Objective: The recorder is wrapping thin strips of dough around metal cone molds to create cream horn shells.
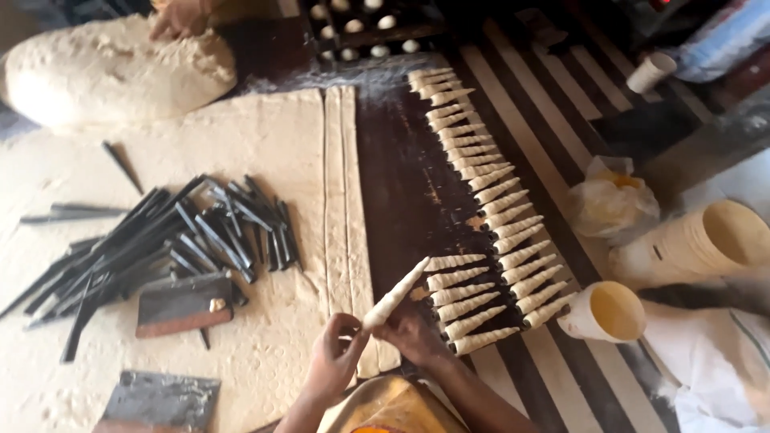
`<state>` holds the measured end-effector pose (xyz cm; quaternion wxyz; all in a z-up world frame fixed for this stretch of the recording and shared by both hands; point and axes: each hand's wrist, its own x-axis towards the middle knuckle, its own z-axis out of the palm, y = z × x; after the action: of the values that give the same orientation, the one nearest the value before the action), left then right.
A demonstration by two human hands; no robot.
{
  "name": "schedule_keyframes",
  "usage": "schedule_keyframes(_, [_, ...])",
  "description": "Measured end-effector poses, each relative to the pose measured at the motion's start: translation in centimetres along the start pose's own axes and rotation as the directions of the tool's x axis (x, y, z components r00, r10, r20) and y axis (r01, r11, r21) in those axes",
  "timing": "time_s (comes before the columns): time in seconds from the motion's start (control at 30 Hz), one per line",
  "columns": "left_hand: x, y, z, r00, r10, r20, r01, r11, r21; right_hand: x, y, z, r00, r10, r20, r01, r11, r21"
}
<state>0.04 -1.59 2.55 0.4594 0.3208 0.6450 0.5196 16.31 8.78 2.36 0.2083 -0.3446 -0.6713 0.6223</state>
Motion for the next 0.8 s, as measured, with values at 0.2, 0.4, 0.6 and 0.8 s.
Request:
schedule_keyframes(0.2, [1.6,-0.6,0.0,0.938,0.283,0.198,-0.343,0.839,0.422,0.0,4.5,1.4,0.973,-0.094,0.211,0.109,0.992,-0.061])
schedule_keyframes(0.4, [4.0,-4.2,0.0,0.854,0.507,0.119,-0.443,0.588,0.677,1.1,6.6,1.7,0.978,-0.047,0.203,0.041,0.999,0.035])
schedule_keyframes(0.6, [6.5,-5.5,-2.7,0.852,0.522,0.039,-0.351,0.515,0.782,-0.1,1.3,0.8,0.919,0.063,0.389,0.011,0.983,-0.184])
schedule_keyframes(0.8, [6.6,-2.7,0.0,0.781,0.616,0.103,-0.479,0.484,0.732,2.0,4.4,1.1,0.985,-0.137,0.108,0.17,0.892,-0.418])
